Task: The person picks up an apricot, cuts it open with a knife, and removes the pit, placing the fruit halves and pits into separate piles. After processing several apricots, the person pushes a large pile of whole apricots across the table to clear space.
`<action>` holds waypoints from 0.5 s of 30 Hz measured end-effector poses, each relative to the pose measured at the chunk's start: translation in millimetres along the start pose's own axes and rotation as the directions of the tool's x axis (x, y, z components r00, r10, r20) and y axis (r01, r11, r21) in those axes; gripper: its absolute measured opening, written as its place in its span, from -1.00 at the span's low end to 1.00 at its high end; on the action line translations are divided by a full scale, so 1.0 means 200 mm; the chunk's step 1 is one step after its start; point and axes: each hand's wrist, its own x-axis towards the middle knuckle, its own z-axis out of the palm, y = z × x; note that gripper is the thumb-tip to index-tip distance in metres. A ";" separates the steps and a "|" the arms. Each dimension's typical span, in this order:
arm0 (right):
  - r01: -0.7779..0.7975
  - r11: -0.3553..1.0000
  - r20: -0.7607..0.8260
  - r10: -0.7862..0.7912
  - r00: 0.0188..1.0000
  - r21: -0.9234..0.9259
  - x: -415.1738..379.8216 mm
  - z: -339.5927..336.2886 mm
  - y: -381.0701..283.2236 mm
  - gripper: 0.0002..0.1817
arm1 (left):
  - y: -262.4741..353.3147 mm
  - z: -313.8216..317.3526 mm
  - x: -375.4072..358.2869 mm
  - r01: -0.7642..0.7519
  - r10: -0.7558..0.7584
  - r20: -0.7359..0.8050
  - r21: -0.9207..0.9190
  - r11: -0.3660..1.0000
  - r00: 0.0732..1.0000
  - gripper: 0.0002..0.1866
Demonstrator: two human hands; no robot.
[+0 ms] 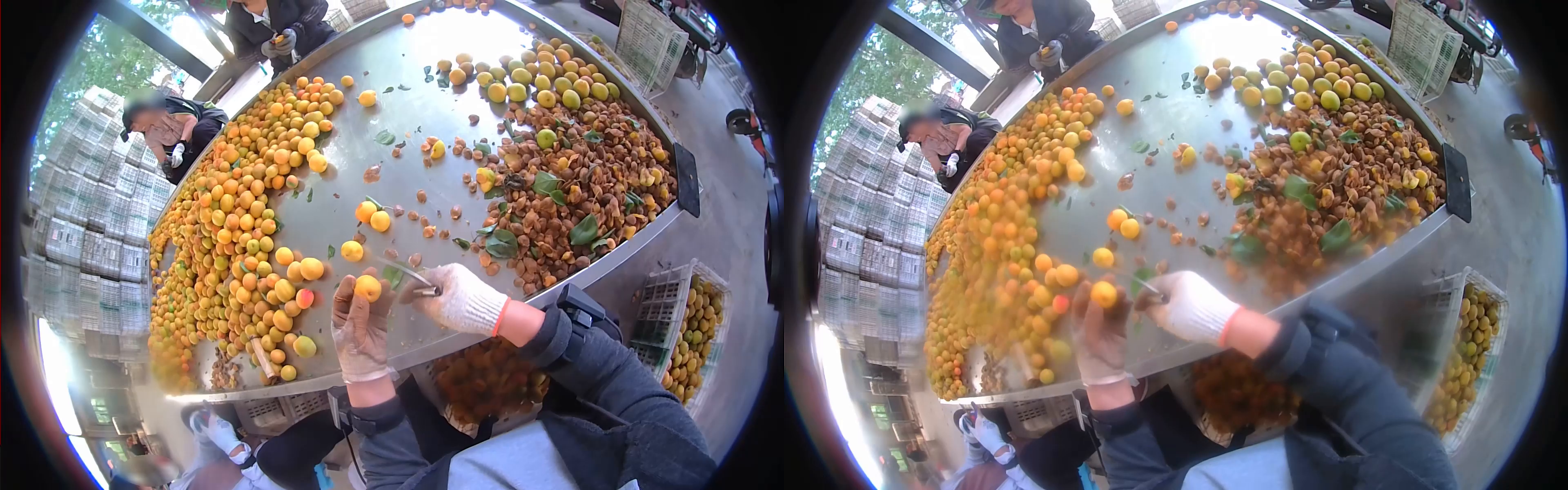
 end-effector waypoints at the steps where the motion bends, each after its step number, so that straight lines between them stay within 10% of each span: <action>1: -0.001 1.000 -0.003 0.001 1.000 -0.008 0.00 0.00 0.02 -0.80 | -0.02 0.03 0.00 -0.019 0.019 -0.008 -0.001 1.000 1.000 -0.57; 3: 0.119 0.952 -0.019 -0.130 0.991 -0.282 0.00 0.02 0.03 -0.77 | -0.04 0.05 0.01 -0.040 0.040 -0.019 -0.008 0.999 0.999 -0.57; 15: 0.117 0.834 0.019 -0.126 0.992 -0.540 0.01 0.07 0.01 -0.75 | -0.05 0.05 -0.01 0.071 -0.074 -0.063 -0.061 0.996 0.995 -0.57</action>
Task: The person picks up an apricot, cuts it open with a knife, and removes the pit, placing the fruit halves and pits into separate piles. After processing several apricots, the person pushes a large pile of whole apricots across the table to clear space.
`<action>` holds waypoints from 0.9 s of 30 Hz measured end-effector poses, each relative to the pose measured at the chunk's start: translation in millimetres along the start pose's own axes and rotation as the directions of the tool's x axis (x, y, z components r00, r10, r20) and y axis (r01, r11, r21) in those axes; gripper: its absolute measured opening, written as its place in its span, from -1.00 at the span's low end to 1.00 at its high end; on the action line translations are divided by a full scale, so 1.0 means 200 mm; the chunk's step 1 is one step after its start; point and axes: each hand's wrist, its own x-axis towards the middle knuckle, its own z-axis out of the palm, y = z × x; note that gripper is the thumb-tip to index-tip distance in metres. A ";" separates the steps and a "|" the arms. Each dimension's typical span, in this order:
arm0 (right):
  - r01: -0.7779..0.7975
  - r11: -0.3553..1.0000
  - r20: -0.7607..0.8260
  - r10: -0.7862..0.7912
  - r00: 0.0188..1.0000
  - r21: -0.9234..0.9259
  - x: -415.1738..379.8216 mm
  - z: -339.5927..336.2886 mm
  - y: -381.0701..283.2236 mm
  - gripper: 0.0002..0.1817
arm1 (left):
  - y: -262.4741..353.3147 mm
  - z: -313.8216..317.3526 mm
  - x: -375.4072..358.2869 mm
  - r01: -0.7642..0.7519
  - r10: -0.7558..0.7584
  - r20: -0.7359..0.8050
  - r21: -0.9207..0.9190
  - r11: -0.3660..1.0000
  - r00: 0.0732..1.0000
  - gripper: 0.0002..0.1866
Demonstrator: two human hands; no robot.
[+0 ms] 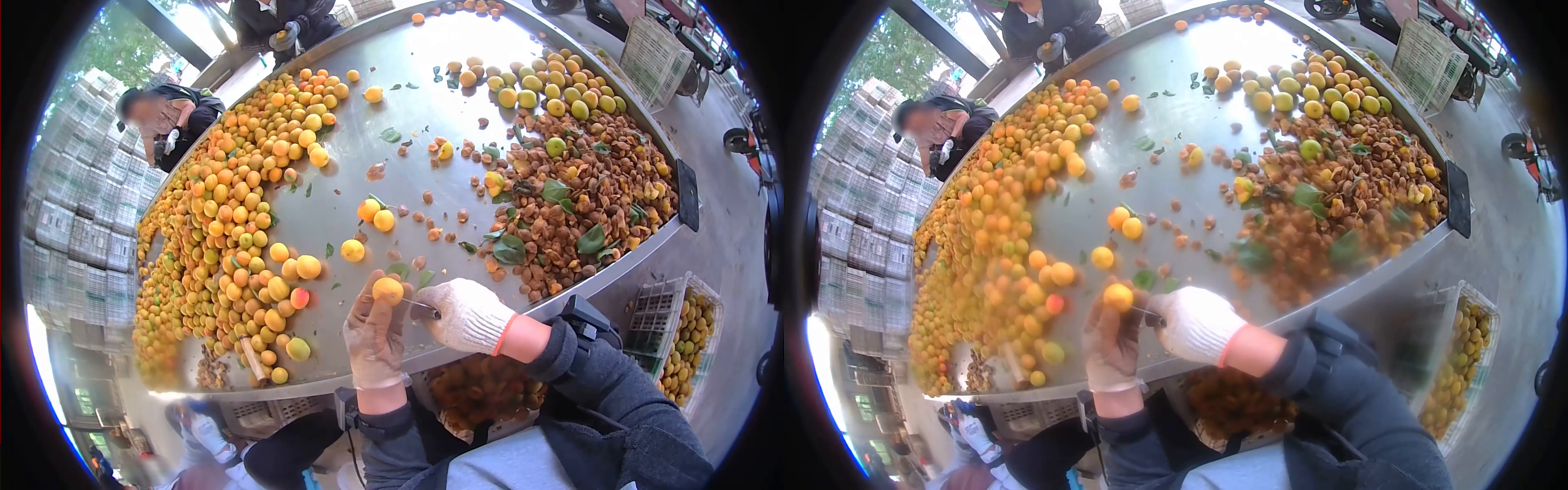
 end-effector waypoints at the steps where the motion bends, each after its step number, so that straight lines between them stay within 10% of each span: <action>1: 0.008 1.000 0.016 -0.008 1.000 -0.025 0.00 0.00 0.00 -0.75 | -0.01 0.04 -0.01 -0.015 0.036 -0.105 0.186 0.982 0.994 -0.56; 5: -0.027 0.999 -0.003 0.027 1.000 0.044 0.02 0.00 -0.01 -0.75 | -0.05 0.11 -0.05 -0.100 0.212 -0.142 0.555 0.826 0.967 -0.56; 12: 0.024 1.000 -0.094 -0.024 0.995 0.000 -0.01 0.03 -0.01 -0.76 | -0.01 0.06 -0.02 -0.028 0.031 -0.008 0.246 0.969 1.000 -0.54; 17: 0.044 0.998 -0.135 -0.050 0.990 -0.041 -0.01 0.03 0.00 -0.78 | -0.03 0.15 -0.07 -0.091 0.175 -0.073 0.624 0.776 0.982 -0.55; 23: 0.010 1.000 0.097 -0.009 0.995 -0.011 0.00 -0.03 0.00 -0.79 | -0.03 0.19 -0.09 -0.163 0.230 0.015 0.749 0.642 0.973 -0.55; 27: -0.043 0.900 0.324 -0.111 0.940 0.433 0.02 -0.01 0.03 -0.82 | 0.04 0.15 -0.09 -0.033 0.066 -0.020 0.698 0.715 0.998 -0.54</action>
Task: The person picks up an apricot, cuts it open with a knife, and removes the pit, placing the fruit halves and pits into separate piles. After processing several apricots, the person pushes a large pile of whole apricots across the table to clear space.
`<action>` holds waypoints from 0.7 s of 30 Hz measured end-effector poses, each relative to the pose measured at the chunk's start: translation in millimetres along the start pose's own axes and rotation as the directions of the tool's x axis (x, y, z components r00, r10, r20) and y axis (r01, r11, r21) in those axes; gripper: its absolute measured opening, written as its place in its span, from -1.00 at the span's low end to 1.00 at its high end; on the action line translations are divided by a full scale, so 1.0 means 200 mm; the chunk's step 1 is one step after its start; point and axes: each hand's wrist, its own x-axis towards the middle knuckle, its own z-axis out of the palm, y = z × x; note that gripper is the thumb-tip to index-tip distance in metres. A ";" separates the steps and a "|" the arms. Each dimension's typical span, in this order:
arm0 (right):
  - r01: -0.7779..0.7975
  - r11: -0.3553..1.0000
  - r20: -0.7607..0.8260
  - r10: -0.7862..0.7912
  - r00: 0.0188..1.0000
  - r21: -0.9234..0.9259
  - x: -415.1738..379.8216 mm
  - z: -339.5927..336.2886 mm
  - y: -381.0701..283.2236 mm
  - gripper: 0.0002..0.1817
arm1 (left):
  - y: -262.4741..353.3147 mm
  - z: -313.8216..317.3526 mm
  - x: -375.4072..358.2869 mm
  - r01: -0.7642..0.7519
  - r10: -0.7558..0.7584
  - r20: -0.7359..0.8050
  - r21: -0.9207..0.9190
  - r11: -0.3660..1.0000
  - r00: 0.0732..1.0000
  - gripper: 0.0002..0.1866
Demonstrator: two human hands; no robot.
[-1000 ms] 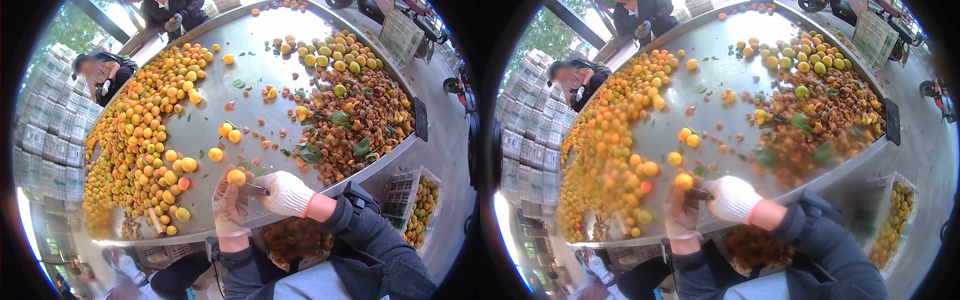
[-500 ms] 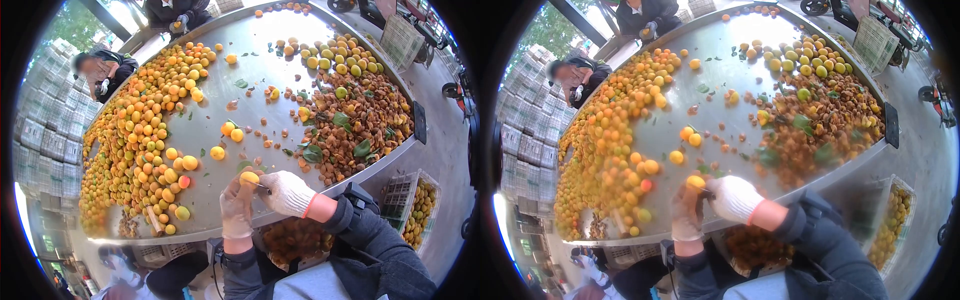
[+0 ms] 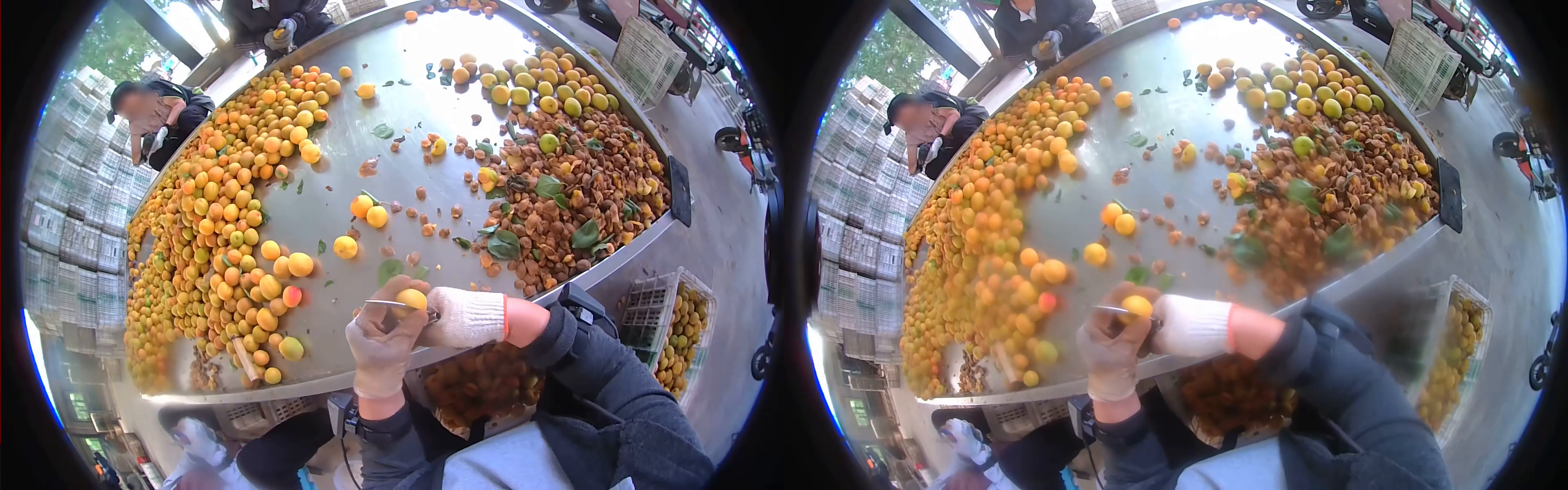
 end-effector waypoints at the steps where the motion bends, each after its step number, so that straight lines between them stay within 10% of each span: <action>1: -0.044 0.993 0.040 0.040 0.998 0.105 -0.01 0.00 -0.02 -0.82 | 0.00 -0.02 0.01 0.047 -0.041 0.066 -0.091 0.995 0.997 -0.54; 9: -0.084 0.989 -0.055 0.078 0.995 -0.122 -0.11 -0.13 -0.10 -0.80 | -0.07 -0.10 0.05 0.000 -0.025 -0.042 -0.507 0.862 0.999 -0.52; 13: -0.217 0.935 -0.285 0.296 0.911 0.279 -0.11 -0.12 -0.18 -0.77 | -0.13 -0.04 0.07 -0.167 0.189 -0.061 0.260 0.951 0.980 -0.49; 15: 0.132 0.978 -0.542 -0.200 0.816 -0.163 -0.05 -0.08 -0.09 -0.70 | -0.10 0.03 0.05 -0.231 0.250 0.029 0.496 0.837 0.968 -0.48; 17: 0.056 0.946 -0.512 -0.222 0.830 -0.320 -0.06 -0.10 -0.09 -0.63 | -0.09 0.08 0.04 -0.409 0.426 0.096 0.526 0.746 0.900 -0.47; 19: -0.023 0.995 -0.305 0.051 0.951 0.095 -0.08 -0.13 -0.11 -0.67 | -0.12 0.08 0.04 -0.315 0.323 0.027 0.305 0.899 0.946 -0.47; 21: 0.089 0.987 -0.338 -0.038 0.940 0.136 -0.08 -0.14 -0.09 -0.72 | -0.15 0.04 0.04 -0.200 0.201 -0.022 0.064 0.978 0.979 -0.47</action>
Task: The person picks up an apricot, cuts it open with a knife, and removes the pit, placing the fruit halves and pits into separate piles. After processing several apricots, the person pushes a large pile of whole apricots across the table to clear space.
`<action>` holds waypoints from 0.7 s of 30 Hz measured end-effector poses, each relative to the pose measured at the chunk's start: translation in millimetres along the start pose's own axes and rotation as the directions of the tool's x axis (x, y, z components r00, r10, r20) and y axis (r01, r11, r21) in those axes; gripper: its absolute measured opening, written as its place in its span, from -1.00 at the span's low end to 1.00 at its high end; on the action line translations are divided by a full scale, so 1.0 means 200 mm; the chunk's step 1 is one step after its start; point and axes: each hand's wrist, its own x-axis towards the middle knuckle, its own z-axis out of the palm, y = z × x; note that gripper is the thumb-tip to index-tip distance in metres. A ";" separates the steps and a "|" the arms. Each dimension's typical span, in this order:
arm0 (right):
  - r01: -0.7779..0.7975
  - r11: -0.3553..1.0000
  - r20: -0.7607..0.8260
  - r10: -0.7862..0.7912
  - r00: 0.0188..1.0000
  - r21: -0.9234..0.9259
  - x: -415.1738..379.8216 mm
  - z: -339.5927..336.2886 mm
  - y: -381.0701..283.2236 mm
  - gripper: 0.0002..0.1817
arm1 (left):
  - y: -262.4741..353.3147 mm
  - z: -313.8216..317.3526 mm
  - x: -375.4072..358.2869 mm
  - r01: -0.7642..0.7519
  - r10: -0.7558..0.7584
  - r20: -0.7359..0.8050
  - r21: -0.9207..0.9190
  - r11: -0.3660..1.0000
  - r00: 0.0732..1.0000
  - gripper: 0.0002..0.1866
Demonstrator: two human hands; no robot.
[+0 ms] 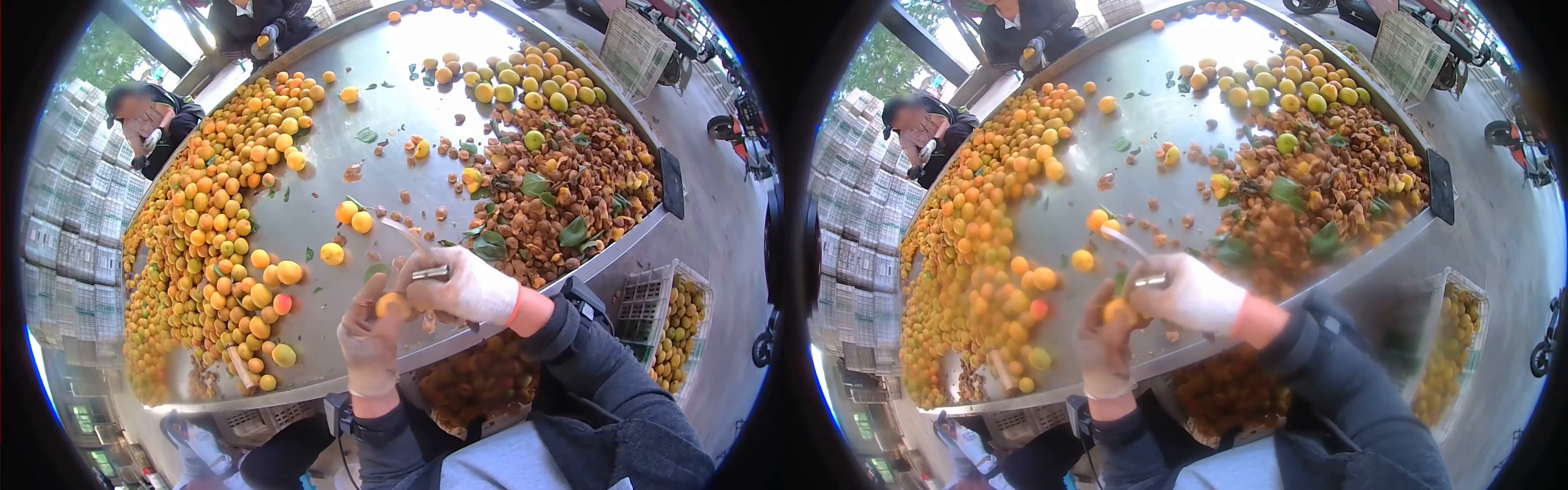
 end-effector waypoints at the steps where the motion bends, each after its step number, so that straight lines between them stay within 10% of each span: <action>1: -0.163 0.975 0.041 0.159 0.987 0.150 -0.01 -0.03 -0.06 -0.73 | 0.00 -0.06 0.01 0.137 -0.115 0.081 -0.367 0.920 0.990 -0.50; 2: -0.321 0.903 0.104 0.303 0.947 0.285 -0.01 -0.04 -0.09 -0.75 | 0.00 -0.09 0.02 0.271 -0.188 0.195 -0.669 0.692 0.962 -0.52; 4: -0.319 0.914 0.091 0.306 0.948 0.251 0.00 -0.03 -0.04 -0.68 | -0.04 -0.10 0.04 0.252 -0.197 0.161 -0.710 0.658 0.967 -0.54; 7: -0.013 0.974 0.050 0.025 0.998 -0.226 0.04 -0.01 0.08 -0.78 | -0.04 -0.11 0.04 0.263 -0.220 0.159 -0.749 0.608 0.962 -0.55; 10: 0.064 0.997 -0.189 -0.053 0.980 0.053 0.04 0.00 0.06 -0.79 | -0.06 -0.10 0.02 0.309 -0.265 0.175 -0.696 0.648 0.948 -0.53; 13: 0.280 0.689 -0.534 0.182 0.826 0.669 0.04 -0.02 -0.09 -0.80 | -0.07 -0.03 0.00 0.351 -0.330 0.151 -0.606 0.714 0.932 -0.52; 21: 0.467 0.733 -0.650 -0.045 0.758 0.494 -0.01 0.06 -0.08 -0.82 | 0.00 0.12 -0.02 0.418 -0.419 0.115 -0.498 0.760 0.900 -0.55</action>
